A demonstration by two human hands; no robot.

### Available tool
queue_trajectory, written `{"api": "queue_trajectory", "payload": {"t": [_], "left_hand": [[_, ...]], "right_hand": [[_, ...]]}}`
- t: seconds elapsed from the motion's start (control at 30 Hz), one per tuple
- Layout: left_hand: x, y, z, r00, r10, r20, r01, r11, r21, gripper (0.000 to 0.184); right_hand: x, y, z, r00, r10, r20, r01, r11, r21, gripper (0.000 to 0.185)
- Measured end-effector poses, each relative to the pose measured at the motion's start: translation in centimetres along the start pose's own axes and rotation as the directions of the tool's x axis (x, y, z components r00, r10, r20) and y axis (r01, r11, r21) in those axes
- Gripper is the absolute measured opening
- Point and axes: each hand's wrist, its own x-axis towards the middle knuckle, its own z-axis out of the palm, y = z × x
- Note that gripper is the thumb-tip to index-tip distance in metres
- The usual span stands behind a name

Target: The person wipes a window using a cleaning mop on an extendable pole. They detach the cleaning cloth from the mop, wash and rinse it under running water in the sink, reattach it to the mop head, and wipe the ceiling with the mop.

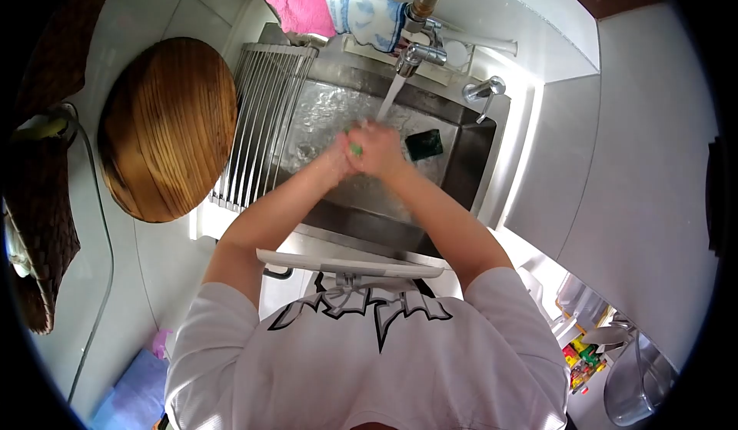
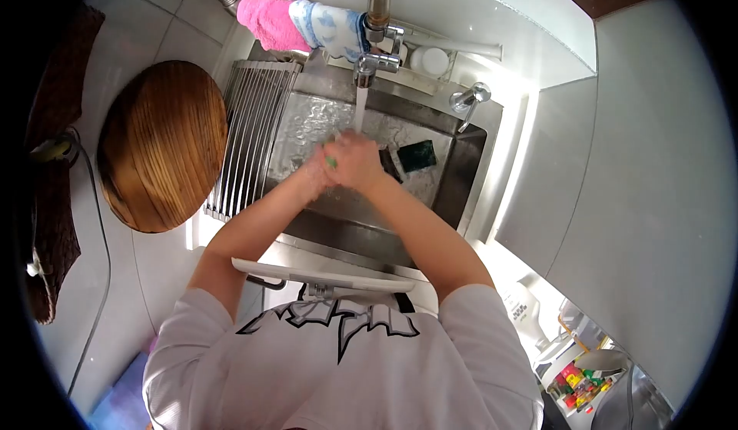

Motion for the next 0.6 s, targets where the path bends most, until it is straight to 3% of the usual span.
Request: {"api": "queue_trajectory", "payload": {"t": [0.07, 0.1, 0.17, 0.2, 0.3, 0.33, 0.37, 0.4, 0.5, 0.53, 0.6], "left_hand": [[0.6, 1.1, -0.1, 0.991, -0.132, 0.014, 0.130, 0.987, 0.099, 0.035], [0.6, 1.3, -0.2, 0.980, -0.199, 0.011, 0.195, 0.970, 0.144, 0.035], [-2.0, 1.8, 3.4, 0.974, -0.115, -0.196, 0.169, 0.943, 0.286, 0.035], [-3.2, 2.2, 4.9, 0.954, -0.063, -0.293, 0.171, 0.918, 0.359, 0.036], [-4.5, 4.3, 3.9, 0.986, -0.108, -0.127, 0.154, 0.882, 0.446, 0.032], [-5.0, 4.7, 3.5, 0.993, -0.077, -0.090, 0.115, 0.810, 0.574, 0.029], [-5.5, 5.3, 3.0, 0.998, -0.047, -0.047, 0.067, 0.720, 0.691, 0.026], [-5.8, 5.9, 2.5, 1.000, -0.022, 0.003, 0.011, 0.615, 0.788, 0.024], [-5.6, 5.9, -0.5, 0.995, -0.091, 0.033, 0.017, 0.502, 0.865, 0.019], [-5.4, 6.1, -0.7, 0.995, -0.096, 0.036, 0.012, 0.456, 0.890, 0.019], [-5.6, 6.1, -1.2, 0.994, -0.110, 0.009, 0.046, 0.489, 0.871, 0.017]], "right_hand": [[1.1, 1.9, 0.0, 0.978, 0.206, 0.035, -0.206, 0.979, 0.002, 0.021], [2.2, 3.0, 0.7, 0.782, 0.609, 0.133, -0.602, 0.793, -0.097, 0.029], [3.1, 5.0, 0.9, 0.713, 0.700, 0.024, -0.701, 0.712, 0.038, 0.033], [3.0, 5.6, 0.6, 0.665, 0.747, -0.027, -0.740, 0.663, 0.113, 0.036], [3.1, 5.9, -0.8, 0.516, 0.852, -0.089, -0.853, 0.520, 0.034, 0.036], [2.1, 7.8, -1.3, 0.438, 0.898, -0.032, -0.874, 0.434, 0.221, 0.039], [0.8, 9.9, -0.7, 0.407, 0.913, -0.012, -0.886, 0.398, 0.240, 0.041], [-0.1, 11.7, 0.2, 0.379, 0.925, 0.007, -0.896, 0.365, 0.253, 0.044], [-1.7, 13.4, 1.4, 0.380, 0.925, 0.010, -0.825, 0.334, 0.456, 0.035], [-0.7, 12.0, 0.3, 0.359, 0.930, 0.083, -0.818, 0.271, 0.508, 0.033], [0.6, 9.3, -1.9, 0.327, 0.913, 0.243, -0.801, 0.131, 0.584, 0.031]]}}
